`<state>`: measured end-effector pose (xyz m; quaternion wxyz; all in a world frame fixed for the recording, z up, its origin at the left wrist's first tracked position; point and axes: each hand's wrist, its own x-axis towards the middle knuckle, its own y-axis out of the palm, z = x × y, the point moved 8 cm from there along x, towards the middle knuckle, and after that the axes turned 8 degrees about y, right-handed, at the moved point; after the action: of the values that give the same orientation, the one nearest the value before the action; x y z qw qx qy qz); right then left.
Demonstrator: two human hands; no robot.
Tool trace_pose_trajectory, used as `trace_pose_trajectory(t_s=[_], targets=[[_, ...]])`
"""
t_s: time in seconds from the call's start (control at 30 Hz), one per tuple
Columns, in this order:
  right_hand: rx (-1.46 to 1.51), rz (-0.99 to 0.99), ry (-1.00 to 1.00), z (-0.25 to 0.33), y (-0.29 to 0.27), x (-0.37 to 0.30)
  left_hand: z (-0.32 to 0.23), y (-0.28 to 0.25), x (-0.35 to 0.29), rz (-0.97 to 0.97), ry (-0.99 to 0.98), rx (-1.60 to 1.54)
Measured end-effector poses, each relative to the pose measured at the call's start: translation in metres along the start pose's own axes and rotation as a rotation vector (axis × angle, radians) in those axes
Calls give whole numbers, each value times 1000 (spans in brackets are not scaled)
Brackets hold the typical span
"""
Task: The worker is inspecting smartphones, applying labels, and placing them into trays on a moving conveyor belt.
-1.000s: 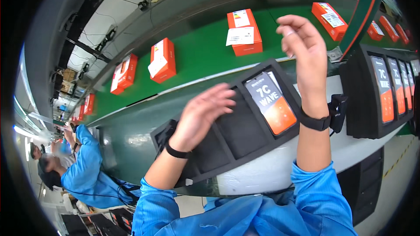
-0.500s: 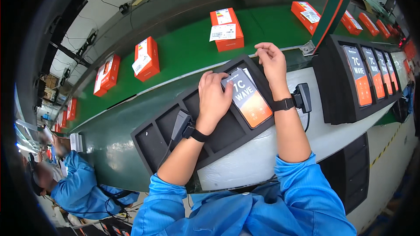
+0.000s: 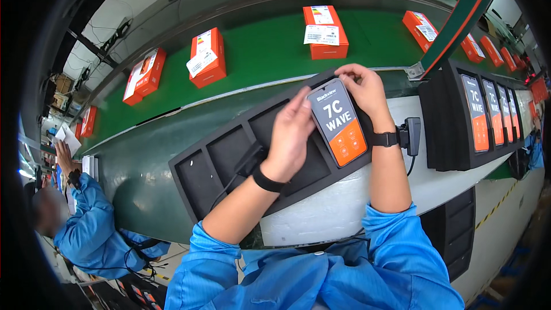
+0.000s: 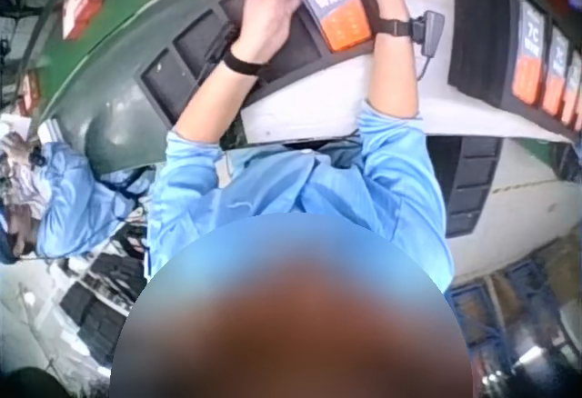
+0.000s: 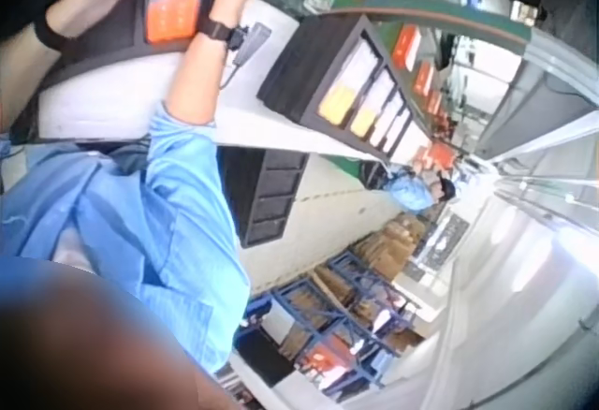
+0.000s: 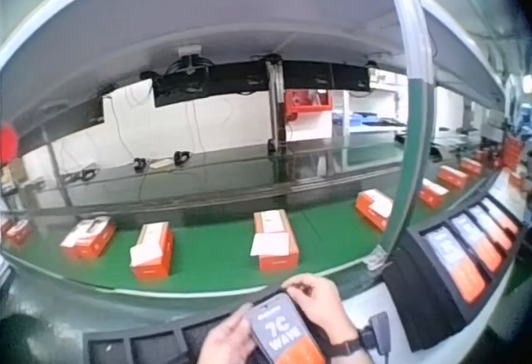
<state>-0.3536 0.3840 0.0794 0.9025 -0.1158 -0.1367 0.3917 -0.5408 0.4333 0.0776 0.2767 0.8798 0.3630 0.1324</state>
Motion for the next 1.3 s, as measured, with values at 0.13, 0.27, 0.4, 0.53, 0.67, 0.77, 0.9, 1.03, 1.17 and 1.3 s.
trace_pose_trajectory(t_s=[0.13,0.27,0.4,0.53,0.67,0.77,0.9,1.03,1.17,1.3], targets=[[-438,41,-266,33,23,-8,33,-10,-18,131,-142,358],[-399,127,-339,48,42,-19,17,-20,-20,299,-71,502],[-246,91,-105,14,23,-22,-9,-5,-14,270,40,218],[-709,149,-145,53,50,-41,-108,-93,-14,36,215,347],[-799,135,-218,65,53,-48,-164,-155,-27,-143,248,405],[-839,104,-195,75,64,-50,-185,-200,-37,-222,232,397],[-832,116,-154,78,74,-41,-210,-236,-53,-293,244,375],[-419,227,82,71,70,-29,-227,-273,-60,-347,208,366],[280,322,150,67,99,-33,-256,-325,-42,-353,240,220],[513,408,238,55,151,-47,-306,-416,39,-505,324,422]])
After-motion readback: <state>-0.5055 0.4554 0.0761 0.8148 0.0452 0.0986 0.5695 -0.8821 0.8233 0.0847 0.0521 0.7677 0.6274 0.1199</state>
